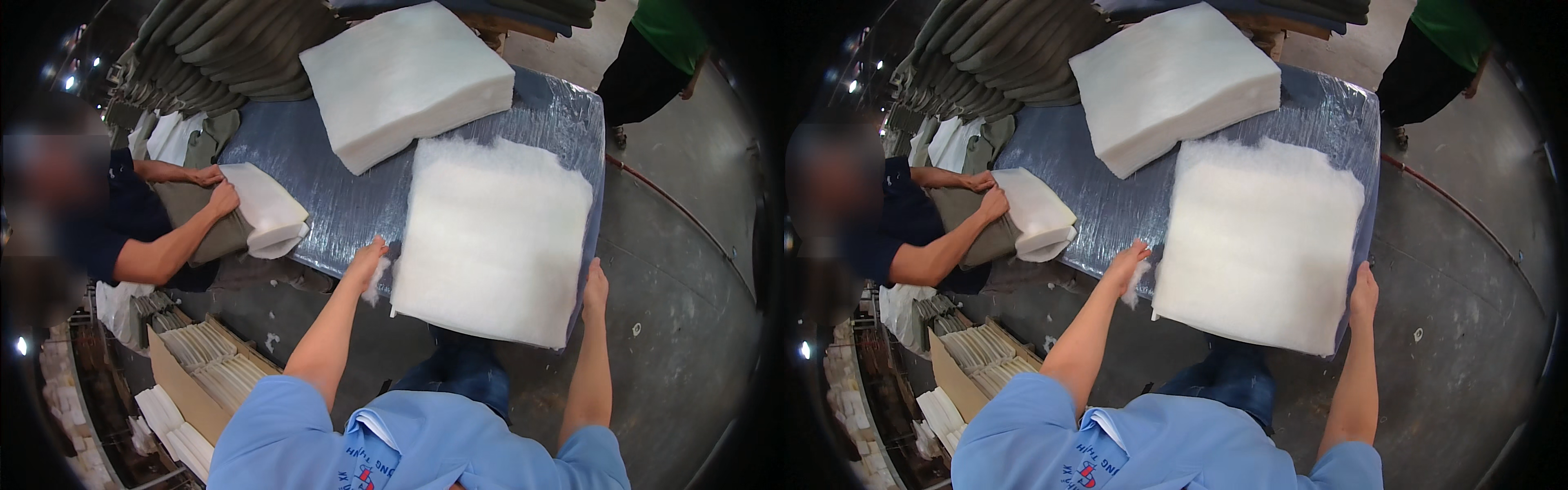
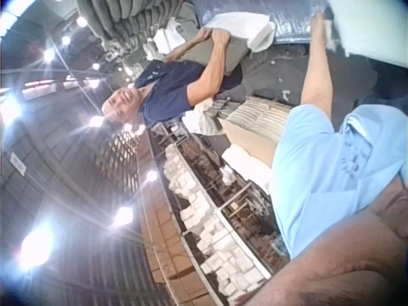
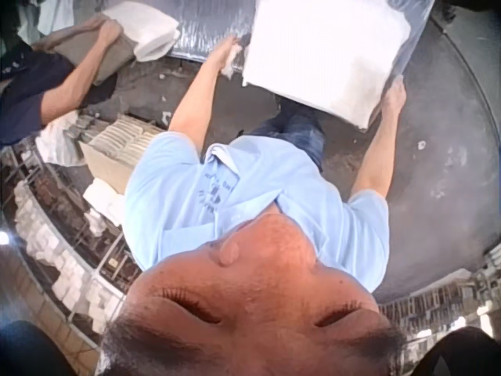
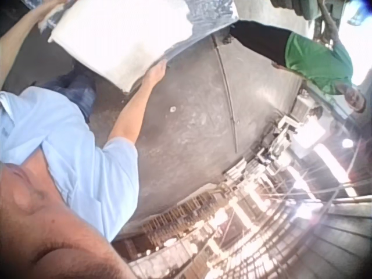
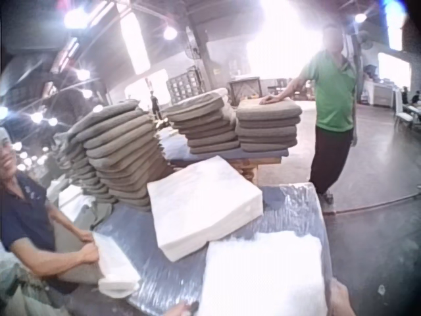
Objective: The person removes a rectangular foam pad from a plastic bag and places it on a table. They then repeatedly tear small pieces from the foam pad's edges and surface, fluffing and adjusting the remaining foam while coworkers work nearby.
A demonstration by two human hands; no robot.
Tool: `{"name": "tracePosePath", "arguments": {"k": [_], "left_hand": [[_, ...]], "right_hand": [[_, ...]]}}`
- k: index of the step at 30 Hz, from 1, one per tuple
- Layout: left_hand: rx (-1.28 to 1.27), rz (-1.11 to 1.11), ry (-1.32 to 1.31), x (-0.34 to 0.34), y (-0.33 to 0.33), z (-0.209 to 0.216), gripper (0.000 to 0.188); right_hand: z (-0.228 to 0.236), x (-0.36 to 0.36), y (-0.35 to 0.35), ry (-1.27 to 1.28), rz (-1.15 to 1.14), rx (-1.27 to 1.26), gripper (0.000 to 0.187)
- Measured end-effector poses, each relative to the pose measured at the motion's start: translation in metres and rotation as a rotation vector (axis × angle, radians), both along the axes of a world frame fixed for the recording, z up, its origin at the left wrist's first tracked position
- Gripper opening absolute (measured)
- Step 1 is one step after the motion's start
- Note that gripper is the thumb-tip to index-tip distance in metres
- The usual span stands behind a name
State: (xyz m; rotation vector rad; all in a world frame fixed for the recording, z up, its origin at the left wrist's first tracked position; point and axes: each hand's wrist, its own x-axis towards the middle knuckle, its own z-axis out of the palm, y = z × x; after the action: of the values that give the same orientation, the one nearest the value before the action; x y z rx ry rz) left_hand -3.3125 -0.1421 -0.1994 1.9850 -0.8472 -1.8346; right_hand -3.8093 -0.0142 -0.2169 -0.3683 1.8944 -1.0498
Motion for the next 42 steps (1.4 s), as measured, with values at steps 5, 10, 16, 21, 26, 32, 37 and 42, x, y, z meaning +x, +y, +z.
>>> {"name": "tracePosePath", "arguments": {"k": [5, 10, 16, 21, 26, 32, 37, 42], "left_hand": [[0.018, -0.129, -0.045, -0.036, 0.017, -0.019, 0.064], [-0.079, -0.060, 0.007, 0.001, 0.036, -0.005, 0.074], [0.256, -0.068, 0.043, -0.032, 0.052, 0.008, 0.070], [-0.150, -0.074, -0.096, 0.010, 0.059, -0.010, 0.063], [0.150, -0.047, 0.087, -0.032, 0.067, -0.004, 0.060], [-0.117, 0.119, 0.063, 0.005, 0.065, -0.002, 0.065], [0.074, -0.064, 0.135, -0.047, 0.064, 0.002, 0.058], [-0.079, 0.039, 0.112, -0.021, 0.058, 0.013, 0.057]], "right_hand": [[-0.040, -0.005, 0.027, 0.148, -0.043, 0.088, 0.076], [-0.024, -0.012, 0.027, 0.118, -0.089, 0.124, 0.080], [-0.036, 0.010, 0.030, 0.248, 0.053, 0.174, 0.083], [-0.009, -0.023, 0.000, 0.270, 0.048, 0.121, 0.090], [-0.029, -0.011, -0.006, 0.338, -0.016, 0.309, 0.094], [-0.011, -0.023, -0.024, 0.024, -0.106, 0.097, 0.098], [-0.043, -0.042, -0.013, 0.419, 0.033, 0.312, 0.092], [-0.010, -0.023, -0.030, 0.248, 0.137, 0.175, 0.089]]}}
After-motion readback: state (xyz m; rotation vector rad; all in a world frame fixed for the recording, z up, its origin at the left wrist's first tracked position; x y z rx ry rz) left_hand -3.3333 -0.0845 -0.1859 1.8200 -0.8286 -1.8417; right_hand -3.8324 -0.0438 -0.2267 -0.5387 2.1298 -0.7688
